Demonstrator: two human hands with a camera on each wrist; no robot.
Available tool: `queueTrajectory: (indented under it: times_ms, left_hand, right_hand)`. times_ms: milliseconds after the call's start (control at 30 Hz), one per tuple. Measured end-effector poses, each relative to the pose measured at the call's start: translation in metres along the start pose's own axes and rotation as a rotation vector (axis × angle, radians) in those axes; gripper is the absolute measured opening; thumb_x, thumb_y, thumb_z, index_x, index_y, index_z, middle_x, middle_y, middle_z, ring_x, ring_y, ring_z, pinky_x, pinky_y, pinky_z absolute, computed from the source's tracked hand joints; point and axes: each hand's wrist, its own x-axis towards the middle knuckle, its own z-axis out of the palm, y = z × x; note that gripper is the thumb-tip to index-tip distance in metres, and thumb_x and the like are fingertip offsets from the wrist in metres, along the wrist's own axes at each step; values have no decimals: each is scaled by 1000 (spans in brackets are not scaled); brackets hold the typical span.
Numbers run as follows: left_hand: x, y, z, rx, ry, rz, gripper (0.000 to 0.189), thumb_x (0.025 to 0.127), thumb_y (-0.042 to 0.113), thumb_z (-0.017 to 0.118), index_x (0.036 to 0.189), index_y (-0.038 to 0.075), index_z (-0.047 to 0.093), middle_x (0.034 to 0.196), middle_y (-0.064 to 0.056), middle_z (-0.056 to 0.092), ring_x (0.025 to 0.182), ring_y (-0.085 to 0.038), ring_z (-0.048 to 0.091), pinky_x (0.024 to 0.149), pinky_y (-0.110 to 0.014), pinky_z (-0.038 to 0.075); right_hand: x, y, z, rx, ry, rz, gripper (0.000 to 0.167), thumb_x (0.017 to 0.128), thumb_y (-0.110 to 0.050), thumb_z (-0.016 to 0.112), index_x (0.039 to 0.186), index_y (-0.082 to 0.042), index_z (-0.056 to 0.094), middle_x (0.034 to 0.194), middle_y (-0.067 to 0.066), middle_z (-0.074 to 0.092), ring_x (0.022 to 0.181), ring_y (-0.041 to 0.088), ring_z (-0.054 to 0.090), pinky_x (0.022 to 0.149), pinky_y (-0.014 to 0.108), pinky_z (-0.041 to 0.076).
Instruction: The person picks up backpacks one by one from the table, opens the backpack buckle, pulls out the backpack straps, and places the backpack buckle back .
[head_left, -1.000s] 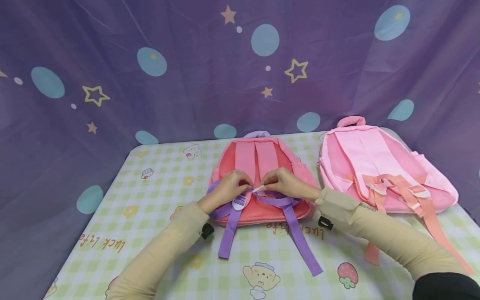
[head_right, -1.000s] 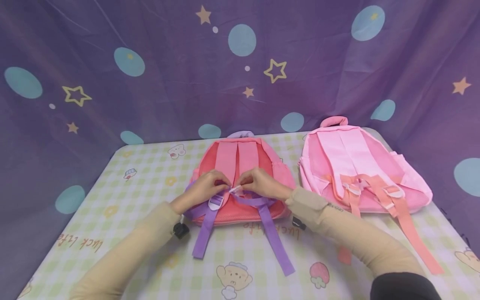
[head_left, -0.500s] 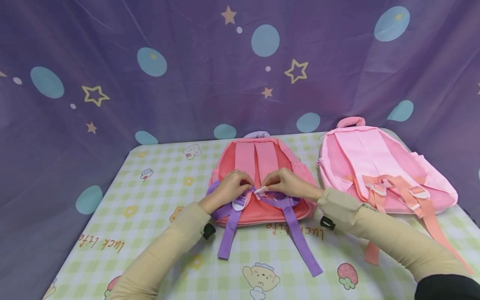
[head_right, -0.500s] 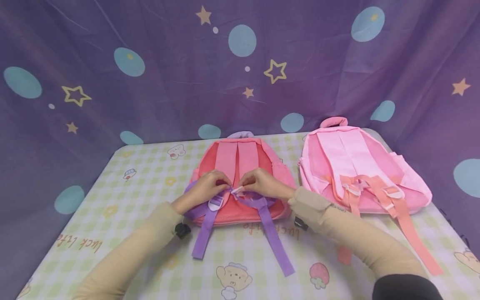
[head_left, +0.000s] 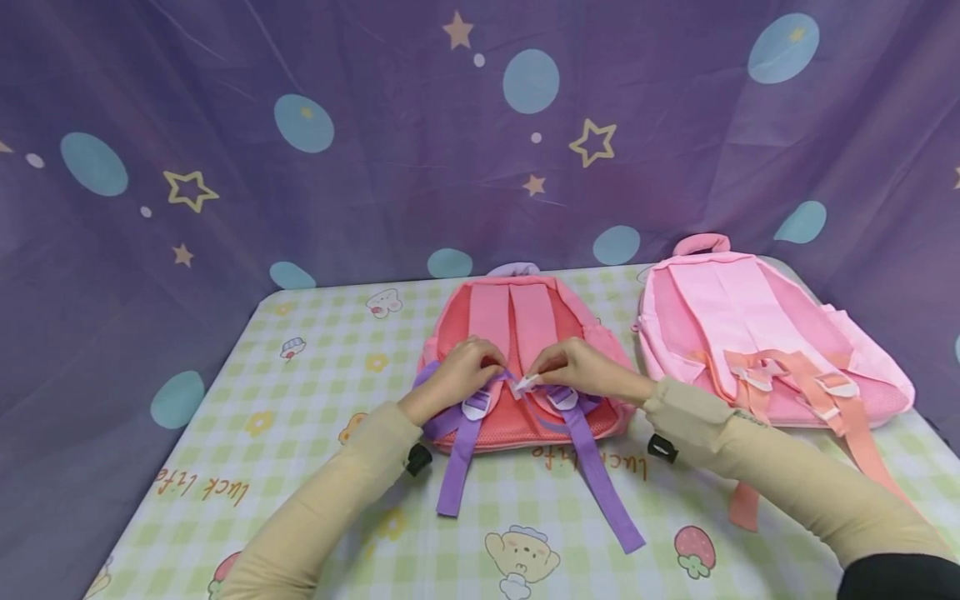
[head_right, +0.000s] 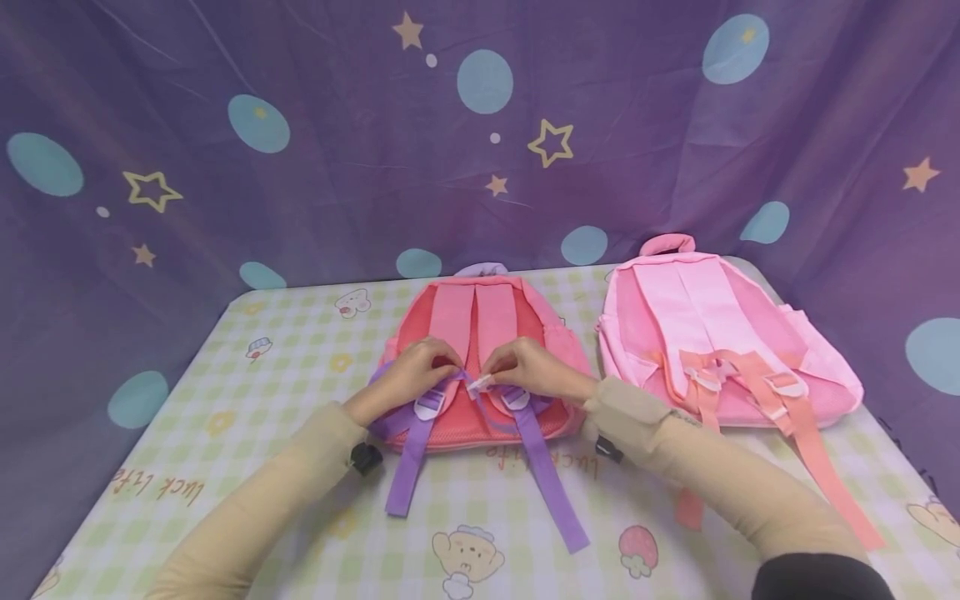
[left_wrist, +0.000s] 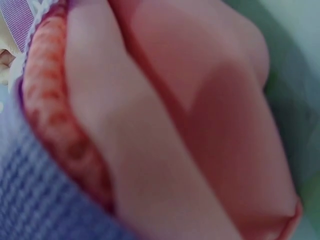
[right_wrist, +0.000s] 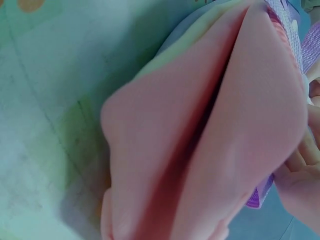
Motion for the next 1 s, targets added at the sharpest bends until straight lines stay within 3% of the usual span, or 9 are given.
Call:
queueTrajectory:
  times_ms: [233, 700, 1000]
  left_hand:
    - [0, 1, 1, 5, -18, -37, 7, 81, 6, 62, 85, 6, 67, 87, -4, 64, 87, -18, 54, 79, -31, 43]
    - [-1, 0, 2, 18, -25, -39, 7, 81, 6, 62, 85, 7, 67, 87, -3, 64, 86, -16, 53, 79, -30, 43]
    - [-6, 7, 3, 15, -69, 129, 11, 80, 8, 64, 90, 7, 68, 89, -1, 64, 91, -17, 53, 85, -31, 40]
  right_hand:
    - [-4, -1, -2, -30, 5, -4, 9, 80, -5, 63, 87, -2, 69, 83, 4, 67, 71, 6, 56, 64, 20, 46]
    - [-11, -1, -3, -39, -1, -18, 9, 80, -6, 63, 87, -3, 68, 85, 5, 67, 72, 4, 55, 64, 19, 46]
    - [-16, -1, -4, -12, 13, 1, 9, 80, -5, 63, 86, -2, 68, 86, 8, 67, 74, 7, 58, 63, 19, 47]
